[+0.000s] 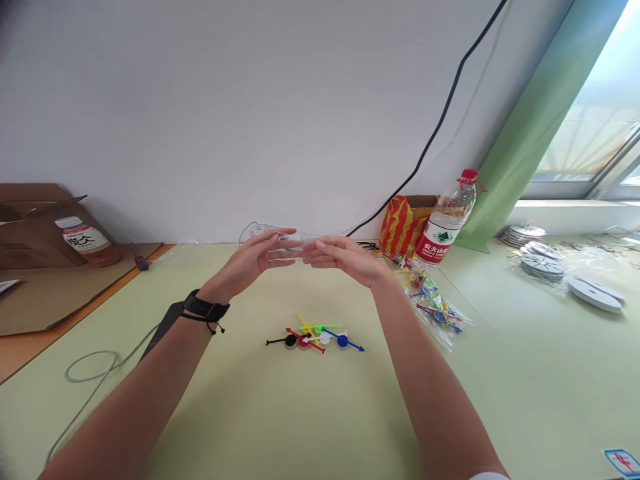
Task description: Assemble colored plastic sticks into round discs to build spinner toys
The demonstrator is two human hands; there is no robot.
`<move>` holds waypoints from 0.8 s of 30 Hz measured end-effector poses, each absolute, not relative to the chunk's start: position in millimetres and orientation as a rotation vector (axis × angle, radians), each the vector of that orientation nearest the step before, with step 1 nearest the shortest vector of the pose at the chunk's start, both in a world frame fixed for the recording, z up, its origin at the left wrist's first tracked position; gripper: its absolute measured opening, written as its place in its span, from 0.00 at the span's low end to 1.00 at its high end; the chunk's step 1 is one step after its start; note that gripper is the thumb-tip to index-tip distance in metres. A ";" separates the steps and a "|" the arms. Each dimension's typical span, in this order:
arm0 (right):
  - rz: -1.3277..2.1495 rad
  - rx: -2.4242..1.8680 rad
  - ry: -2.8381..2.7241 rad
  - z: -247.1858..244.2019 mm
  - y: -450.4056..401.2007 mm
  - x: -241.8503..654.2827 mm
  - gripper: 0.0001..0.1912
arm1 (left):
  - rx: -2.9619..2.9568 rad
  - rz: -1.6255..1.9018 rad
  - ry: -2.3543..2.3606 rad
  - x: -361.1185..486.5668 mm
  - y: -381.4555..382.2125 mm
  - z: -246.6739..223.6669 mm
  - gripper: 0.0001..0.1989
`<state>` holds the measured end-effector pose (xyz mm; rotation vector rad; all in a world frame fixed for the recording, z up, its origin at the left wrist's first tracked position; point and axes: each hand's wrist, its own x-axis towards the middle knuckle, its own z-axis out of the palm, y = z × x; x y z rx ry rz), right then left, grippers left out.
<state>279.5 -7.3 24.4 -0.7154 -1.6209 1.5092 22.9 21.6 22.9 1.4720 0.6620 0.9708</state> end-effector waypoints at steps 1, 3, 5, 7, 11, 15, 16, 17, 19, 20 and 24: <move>1.499 -0.703 -1.622 24.7 -7.8 280.0 0.26 | 1.479 0.986 0.661 23.2 20.2 24.5 0.25; 1.469 -0.699 -1.616 25.0 -8.0 281.5 0.26 | 1.489 1.025 0.668 22.9 18.4 27.3 0.25; 1.447 -0.693 -1.648 25.7 -8.0 283.7 0.27 | 1.496 1.036 0.673 22.4 17.5 29.2 0.25; 1.463 -0.659 -1.735 26.7 -8.5 285.9 0.27 | 1.509 1.001 0.655 22.5 16.1 30.2 0.25; 1.556 -0.541 -1.893 28.5 -11.3 287.2 0.31 | 1.562 0.832 0.542 24.8 8.6 33.1 0.27; 1.661 -0.421 -1.972 30.0 -14.9 285.0 0.38 | 1.581 0.650 0.399 26.7 -1.4 41.3 0.29; 1.691 -0.400 -1.994 30.8 -16.0 284.4 0.41 | 1.574 0.624 0.376 27.0 -3.6 43.9 0.31; 1.714 -0.390 -2.014 31.8 -17.4 283.8 0.44 | 1.565 0.606 0.361 27.2 -5.7 46.4 0.33; 1.726 -0.395 -2.041 34.5 -20.4 282.6 0.49 | 1.550 0.577 0.347 27.5 -9.4 50.7 0.37; 1.722 -0.405 -2.055 36.1 -21.9 282.1 0.51 | 1.547 0.559 0.342 27.6 -10.9 52.3 0.39; 1.710 -0.402 -2.127 43.1 -26.1 281.9 0.57 | 1.557 0.498 0.315 26.2 -12.1 53.8 0.41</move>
